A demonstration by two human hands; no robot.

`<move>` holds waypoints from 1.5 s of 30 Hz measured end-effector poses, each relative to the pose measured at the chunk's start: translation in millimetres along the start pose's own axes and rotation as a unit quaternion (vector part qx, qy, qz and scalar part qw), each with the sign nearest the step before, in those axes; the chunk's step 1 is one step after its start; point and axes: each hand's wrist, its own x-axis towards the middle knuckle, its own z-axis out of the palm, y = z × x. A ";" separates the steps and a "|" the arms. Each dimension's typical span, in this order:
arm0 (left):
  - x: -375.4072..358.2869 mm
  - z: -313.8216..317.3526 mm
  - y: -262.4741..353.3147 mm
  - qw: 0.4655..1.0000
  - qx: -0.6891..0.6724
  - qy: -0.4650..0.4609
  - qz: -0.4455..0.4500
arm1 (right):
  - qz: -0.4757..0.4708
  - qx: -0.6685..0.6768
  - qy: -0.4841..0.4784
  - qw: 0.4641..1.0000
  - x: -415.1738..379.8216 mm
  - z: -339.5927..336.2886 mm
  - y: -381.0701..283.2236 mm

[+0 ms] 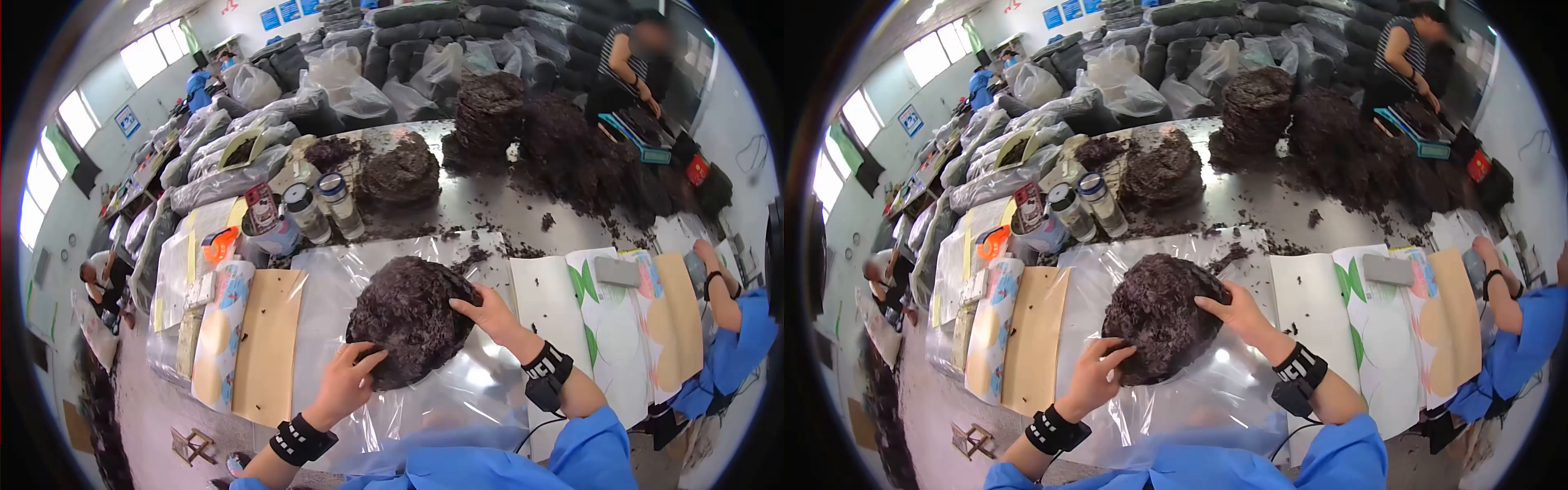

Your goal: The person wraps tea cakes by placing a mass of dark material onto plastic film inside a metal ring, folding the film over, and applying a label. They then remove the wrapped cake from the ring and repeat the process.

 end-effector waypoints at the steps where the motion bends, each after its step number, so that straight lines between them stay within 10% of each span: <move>1: -5.2 1.6 1.7 0.999 -0.030 -0.023 -0.025 | 0.001 -0.006 -0.004 1.000 -0.7 4.2 -1.5; 7: 16.7 30.7 -1.2 0.998 0.032 0.020 0.044 | 0.065 0.044 0.069 0.995 -4.4 21.8 11.4; 13: 14.4 27.3 -20.2 0.991 0.023 0.018 0.129 | -0.069 -0.299 0.128 0.943 -13.2 26.7 -32.3; 20: 16.0 -4.9 6.9 0.994 0.046 0.032 0.095 | 0.043 0.056 0.105 0.992 -17.7 44.0 2.3; 31: 6.9 16.8 -5.8 0.988 0.083 0.034 0.125 | -0.044 -0.003 0.029 0.999 -25.7 46.5 24.6; 32: 3.4 22.2 -6.0 0.991 0.081 -0.013 0.102 | 0.063 -0.052 -0.005 0.997 -18.2 28.9 10.0; 33: 0.2 28.8 -7.4 0.992 0.080 -0.057 0.079 | 0.167 -0.102 -0.038 0.980 -11.3 8.2 -0.9; 35: -4.4 36.9 -11.3 0.992 0.088 -0.037 0.088 | 0.083 -0.196 0.022 0.977 26.2 -35.9 15.1; 37: -2.2 38.4 -11.3 0.995 0.063 -0.037 0.074 | -0.191 -0.467 0.225 0.834 54.4 -55.6 12.9; 45: 3.6 35.1 -9.9 0.995 0.048 -0.066 0.054 | -0.210 -0.647 0.101 0.726 191.3 -74.1 82.2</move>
